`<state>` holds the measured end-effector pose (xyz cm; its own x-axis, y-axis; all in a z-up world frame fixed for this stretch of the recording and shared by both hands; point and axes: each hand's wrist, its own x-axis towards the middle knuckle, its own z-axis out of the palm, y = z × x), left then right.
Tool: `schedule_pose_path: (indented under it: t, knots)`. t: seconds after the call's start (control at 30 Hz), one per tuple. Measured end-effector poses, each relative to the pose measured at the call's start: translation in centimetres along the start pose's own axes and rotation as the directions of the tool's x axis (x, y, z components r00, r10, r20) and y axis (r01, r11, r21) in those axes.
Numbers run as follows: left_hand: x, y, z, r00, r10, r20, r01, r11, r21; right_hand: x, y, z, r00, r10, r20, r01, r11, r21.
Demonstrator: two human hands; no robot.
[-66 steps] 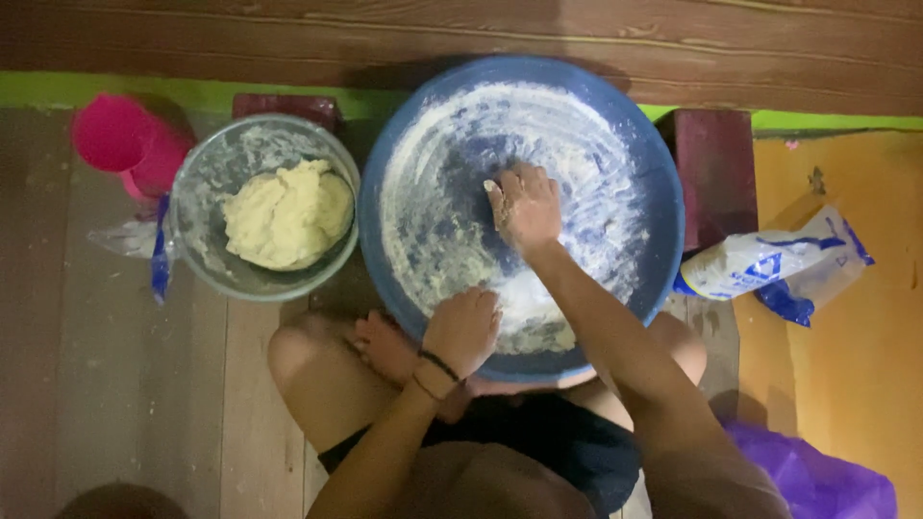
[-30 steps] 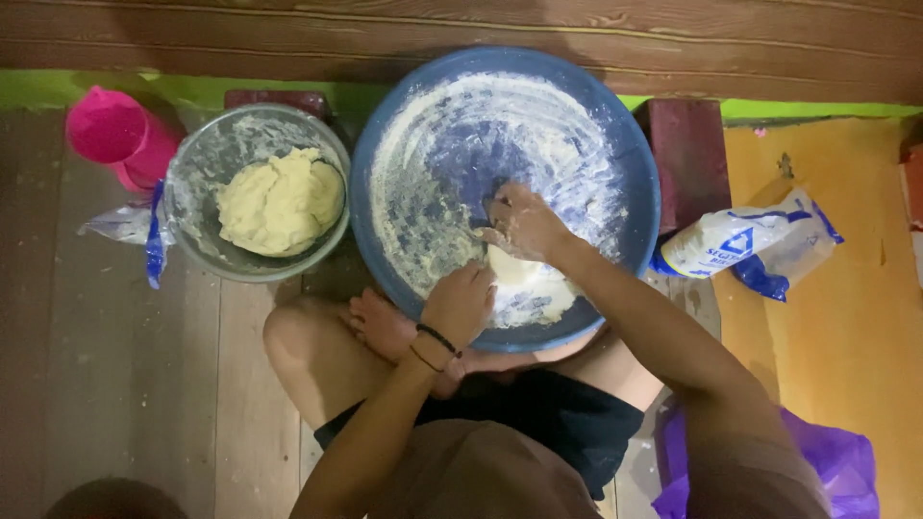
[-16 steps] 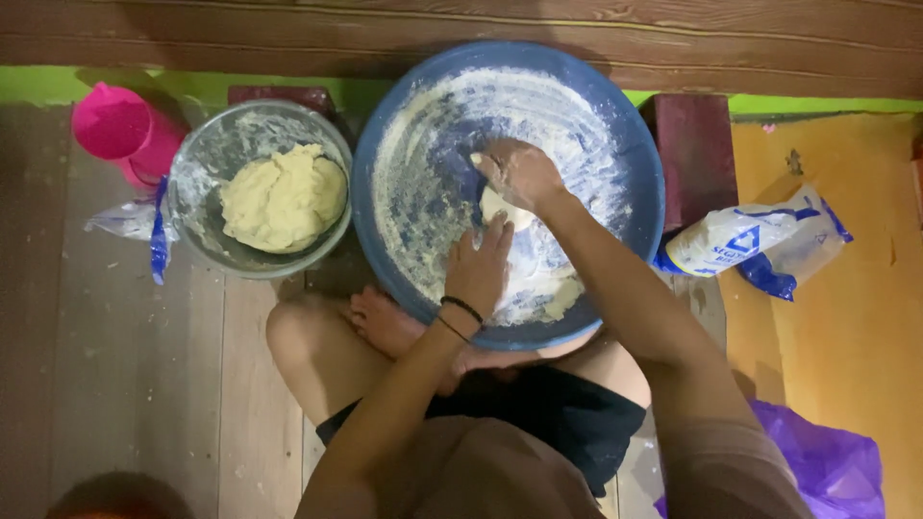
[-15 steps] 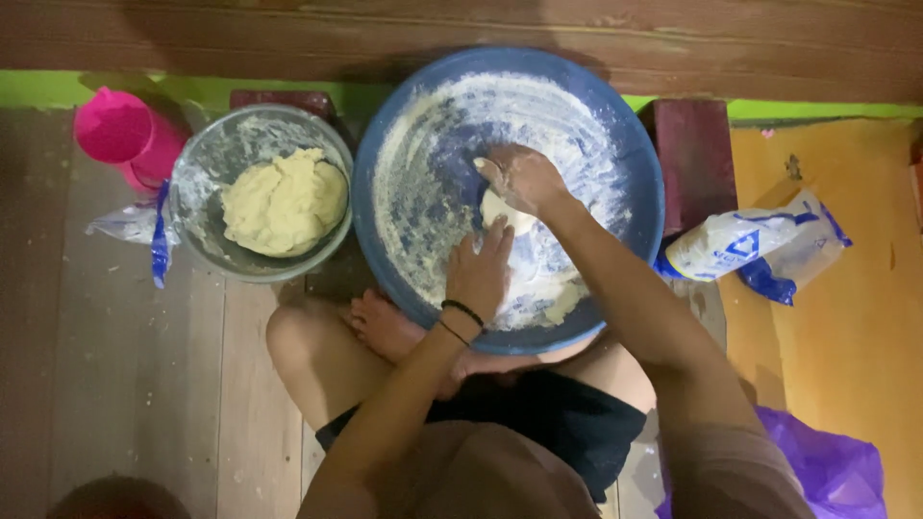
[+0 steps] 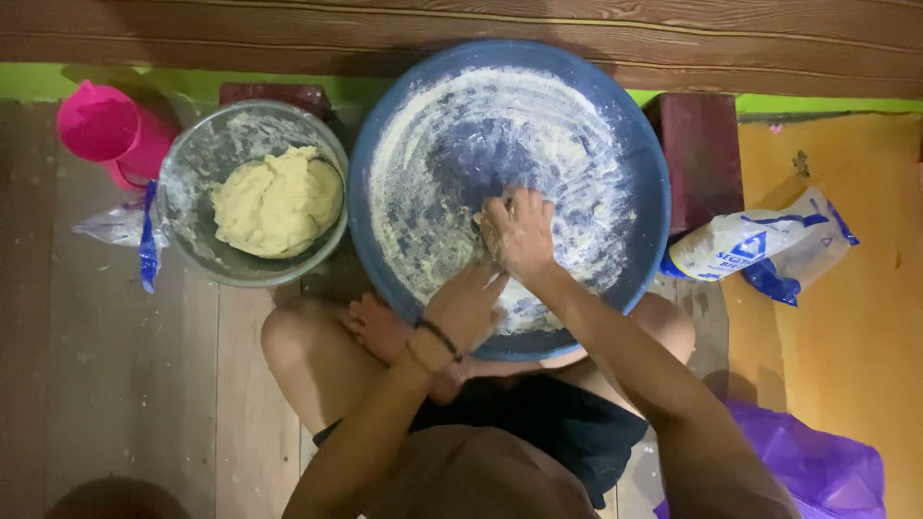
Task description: The person kneads dough in a blue bowl by hand, adds flour from a bag, and rolls portions of the dough into balls.
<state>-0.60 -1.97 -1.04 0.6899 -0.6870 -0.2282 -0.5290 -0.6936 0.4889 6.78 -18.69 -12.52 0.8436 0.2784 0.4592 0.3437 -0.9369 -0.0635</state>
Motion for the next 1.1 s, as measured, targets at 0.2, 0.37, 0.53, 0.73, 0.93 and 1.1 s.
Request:
schedule_pose_path:
  t: [0.2,0.37,0.53,0.73,0.93,1.1]
  knots:
    - [-2.1,0.9,2.2,0.944,-0.225,-0.241,0.154,0.947,-0.284,0.2,-0.7,-0.2,0.94,0.206,0.272,-0.238,0.967,0.09]
    - [-0.7,-3.2,10.0,0.919,-0.107,-0.381,0.122,0.992,0.016,2.9,-2.7,-0.1,0.825,0.029,0.564,-0.064,0.997,0.043]
    - [-1.6,-0.6,7.1,0.926,-0.179,-0.333,0.19,0.982,0.0,2.7,-3.1,-1.3,0.98,-0.196,-0.015,0.194,0.952,0.235]
    - [-1.7,-1.3,4.8,0.928,-0.07,-0.366,0.108,0.991,0.084,6.1,-2.6,-0.1,0.984,-0.146,-0.104,0.163,0.971,0.177]
    - [-2.5,-2.1,6.5,0.95,-0.024,-0.312,0.037,0.999,0.036,10.2,-1.7,2.2,0.981,-0.047,-0.187,0.071,0.989,0.126]
    - [-2.2,-1.9,6.0,0.962,-0.046,-0.27,0.052,0.999,0.016,12.2,1.7,8.4,0.939,-0.153,-0.308,0.179,0.982,0.058]
